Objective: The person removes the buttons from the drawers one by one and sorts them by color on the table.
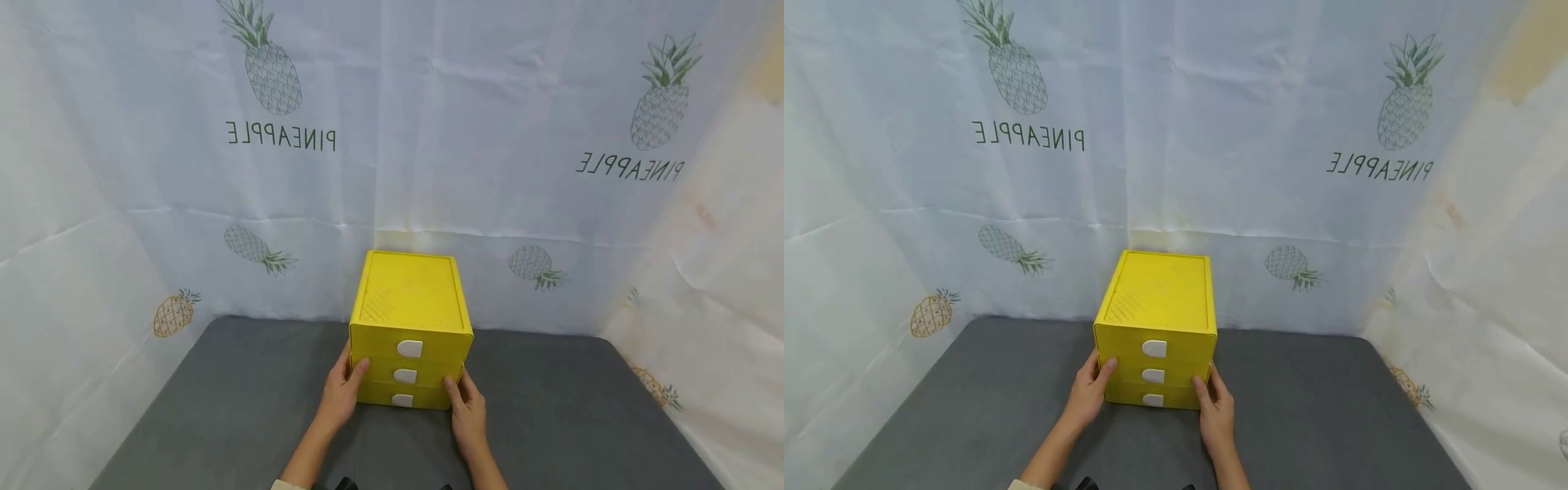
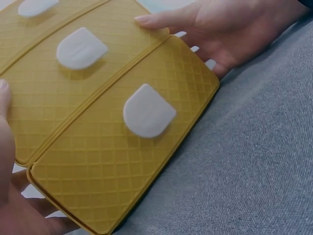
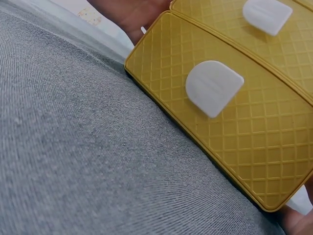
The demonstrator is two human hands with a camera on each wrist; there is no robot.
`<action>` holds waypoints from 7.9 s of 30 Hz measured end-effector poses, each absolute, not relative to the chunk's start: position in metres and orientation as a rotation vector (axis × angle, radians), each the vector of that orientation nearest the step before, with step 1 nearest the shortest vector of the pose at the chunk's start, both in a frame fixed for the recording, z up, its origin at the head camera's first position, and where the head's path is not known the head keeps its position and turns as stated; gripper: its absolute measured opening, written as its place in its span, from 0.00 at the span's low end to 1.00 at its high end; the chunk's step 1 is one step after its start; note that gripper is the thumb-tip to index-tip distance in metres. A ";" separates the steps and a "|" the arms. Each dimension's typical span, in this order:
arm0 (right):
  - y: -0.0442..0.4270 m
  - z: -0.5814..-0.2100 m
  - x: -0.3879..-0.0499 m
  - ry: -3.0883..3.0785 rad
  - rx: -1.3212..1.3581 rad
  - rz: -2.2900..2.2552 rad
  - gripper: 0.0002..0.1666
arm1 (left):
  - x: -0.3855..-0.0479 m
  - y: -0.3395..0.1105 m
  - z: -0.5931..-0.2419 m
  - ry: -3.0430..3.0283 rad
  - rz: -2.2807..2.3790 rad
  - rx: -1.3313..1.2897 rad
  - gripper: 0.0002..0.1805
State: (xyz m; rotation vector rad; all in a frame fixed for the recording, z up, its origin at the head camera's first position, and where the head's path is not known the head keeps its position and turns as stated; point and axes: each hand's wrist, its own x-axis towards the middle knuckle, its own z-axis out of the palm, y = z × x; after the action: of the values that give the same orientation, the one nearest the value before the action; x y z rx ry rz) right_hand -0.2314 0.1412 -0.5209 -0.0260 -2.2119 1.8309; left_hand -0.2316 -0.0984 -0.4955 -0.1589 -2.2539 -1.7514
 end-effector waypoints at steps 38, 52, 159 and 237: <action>0.149 -0.427 -0.192 -1.948 0.226 1.626 0.24 | -0.237 -0.114 -0.428 -1.991 -1.708 -0.632 0.27; 0.116 -0.414 -0.190 -2.064 0.310 1.697 0.25 | -0.250 -0.116 -0.421 -1.986 -1.840 -0.680 0.25; 0.131 -0.361 -0.084 -2.161 0.424 1.378 0.21 | -0.247 -0.130 -0.415 -2.143 -1.971 -0.768 0.24; 0.171 -0.314 -0.215 -2.711 1.599 1.279 0.19 | -0.243 -0.131 -0.422 -2.065 -1.978 -0.814 0.24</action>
State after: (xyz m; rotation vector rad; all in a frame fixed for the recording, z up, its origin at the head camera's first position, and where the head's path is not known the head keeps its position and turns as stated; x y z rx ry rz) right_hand -0.2148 0.1715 -0.3144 1.5988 -2.7113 1.2793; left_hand -0.2430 -0.1314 -0.4220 -0.8145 -2.0647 -1.9778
